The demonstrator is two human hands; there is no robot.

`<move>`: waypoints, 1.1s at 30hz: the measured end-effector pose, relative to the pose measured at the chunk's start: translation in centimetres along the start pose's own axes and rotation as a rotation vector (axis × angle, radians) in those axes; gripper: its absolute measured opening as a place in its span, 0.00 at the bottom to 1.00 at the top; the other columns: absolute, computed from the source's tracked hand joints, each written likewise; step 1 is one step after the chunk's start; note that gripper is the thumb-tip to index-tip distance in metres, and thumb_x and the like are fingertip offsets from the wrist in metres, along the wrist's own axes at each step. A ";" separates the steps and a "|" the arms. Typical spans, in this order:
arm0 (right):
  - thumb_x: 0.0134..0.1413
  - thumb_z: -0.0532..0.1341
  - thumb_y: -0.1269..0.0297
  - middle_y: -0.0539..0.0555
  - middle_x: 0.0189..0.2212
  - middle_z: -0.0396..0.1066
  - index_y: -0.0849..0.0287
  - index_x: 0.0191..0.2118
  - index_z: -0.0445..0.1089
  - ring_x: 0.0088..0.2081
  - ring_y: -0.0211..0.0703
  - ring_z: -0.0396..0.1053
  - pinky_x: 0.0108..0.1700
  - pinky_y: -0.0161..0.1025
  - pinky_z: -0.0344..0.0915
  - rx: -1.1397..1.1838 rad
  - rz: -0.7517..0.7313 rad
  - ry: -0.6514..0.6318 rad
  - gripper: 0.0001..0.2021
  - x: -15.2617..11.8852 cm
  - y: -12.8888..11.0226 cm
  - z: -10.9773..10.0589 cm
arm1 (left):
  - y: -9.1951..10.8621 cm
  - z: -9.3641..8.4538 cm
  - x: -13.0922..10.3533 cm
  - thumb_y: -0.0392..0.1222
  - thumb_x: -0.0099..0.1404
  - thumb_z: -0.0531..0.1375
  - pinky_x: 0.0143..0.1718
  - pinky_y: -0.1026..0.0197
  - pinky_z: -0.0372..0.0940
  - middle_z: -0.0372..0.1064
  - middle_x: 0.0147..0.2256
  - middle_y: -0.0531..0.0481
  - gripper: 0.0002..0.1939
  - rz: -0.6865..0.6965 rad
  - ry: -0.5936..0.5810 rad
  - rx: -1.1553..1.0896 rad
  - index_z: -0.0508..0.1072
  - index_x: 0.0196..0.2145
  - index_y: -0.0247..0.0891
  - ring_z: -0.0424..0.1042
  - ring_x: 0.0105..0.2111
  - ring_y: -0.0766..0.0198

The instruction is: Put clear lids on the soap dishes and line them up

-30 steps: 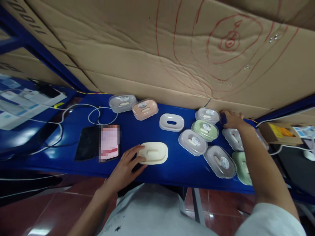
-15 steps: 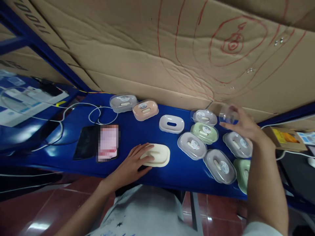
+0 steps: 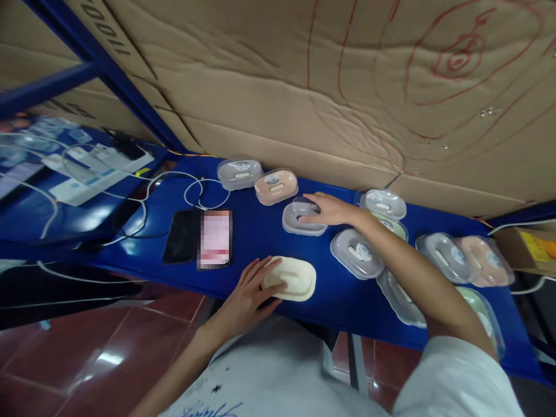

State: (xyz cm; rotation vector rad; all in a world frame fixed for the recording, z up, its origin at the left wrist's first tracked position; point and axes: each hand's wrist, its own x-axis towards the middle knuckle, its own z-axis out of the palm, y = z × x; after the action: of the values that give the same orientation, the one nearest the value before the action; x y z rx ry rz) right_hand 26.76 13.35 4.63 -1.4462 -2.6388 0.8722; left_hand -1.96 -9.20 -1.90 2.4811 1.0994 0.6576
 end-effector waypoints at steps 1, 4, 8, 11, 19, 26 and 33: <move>0.58 0.64 0.31 0.64 0.68 0.68 0.54 0.75 0.60 0.64 0.62 0.71 0.66 0.56 0.68 0.022 -0.019 -0.030 0.47 -0.1 -0.2 0.2 | 0.0 0.0 -0.2 0.38 0.75 0.63 0.71 0.32 0.57 0.55 0.73 0.40 0.14 0.000 0.012 0.005 0.76 0.56 0.46 0.54 0.74 0.44; 0.61 0.64 0.34 0.61 0.69 0.68 0.50 0.75 0.59 0.65 0.61 0.70 0.66 0.56 0.67 0.038 -0.041 -0.020 0.44 -0.4 -0.2 0.4 | -0.4 -0.3 -0.3 0.39 0.74 0.63 0.72 0.32 0.56 0.56 0.73 0.41 0.14 0.029 0.004 0.004 0.77 0.56 0.46 0.54 0.74 0.44; 0.60 0.68 0.42 0.68 0.74 0.57 0.58 0.77 0.54 0.75 0.68 0.55 0.73 0.66 0.54 -0.171 0.086 0.134 0.47 -0.1 0.8 0.4 | -1.0 -0.6 0.2 0.38 0.73 0.64 0.71 0.32 0.56 0.59 0.72 0.41 0.14 0.085 -0.033 -0.009 0.77 0.55 0.46 0.56 0.74 0.44; 0.68 0.63 0.49 0.70 0.76 0.50 0.62 0.76 0.54 0.77 0.70 0.46 0.74 0.74 0.44 -0.270 0.113 0.215 0.39 -1.4 0.0 1.1 | -1.4 -0.7 0.5 0.40 0.74 0.65 0.70 0.31 0.58 0.59 0.71 0.39 0.16 0.120 -0.024 -0.016 0.74 0.58 0.45 0.57 0.73 0.44; 0.75 0.58 0.57 0.60 0.63 0.74 0.58 0.64 0.73 0.64 0.54 0.71 0.65 0.54 0.63 -0.419 -0.189 0.275 0.19 -8.8 -7.3 7.4 | -1.7 -0.8 0.5 0.48 0.73 0.67 0.68 0.32 0.62 0.55 0.72 0.32 0.31 0.110 0.114 -0.023 0.64 0.69 0.44 0.59 0.71 0.40; 0.72 0.58 0.76 0.55 0.58 0.79 0.58 0.62 0.73 0.58 0.47 0.75 0.64 0.50 0.62 -0.414 -0.248 0.544 0.19 -12.6 -10.3 10.6 | -2.1 -3.5 3.4 0.40 0.76 0.63 0.70 0.36 0.61 0.65 0.69 0.37 0.23 0.145 0.199 0.135 0.67 0.66 0.40 0.59 0.72 0.44; 0.70 0.65 0.67 0.52 0.57 0.80 0.54 0.60 0.75 0.61 0.46 0.74 0.73 0.54 0.54 -0.323 -0.212 0.551 0.16 -17.2 -12.0 14.5 | -1.7 -4.1 1.9 0.36 0.78 0.60 0.66 0.47 0.68 0.77 0.59 0.45 0.14 0.281 0.050 0.057 0.73 0.59 0.37 0.71 0.65 0.55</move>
State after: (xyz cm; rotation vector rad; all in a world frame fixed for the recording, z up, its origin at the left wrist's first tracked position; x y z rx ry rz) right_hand 23.47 -11.84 2.34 -1.1933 -2.4936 0.0114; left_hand -4.12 -6.17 1.19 2.7096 0.8014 0.7803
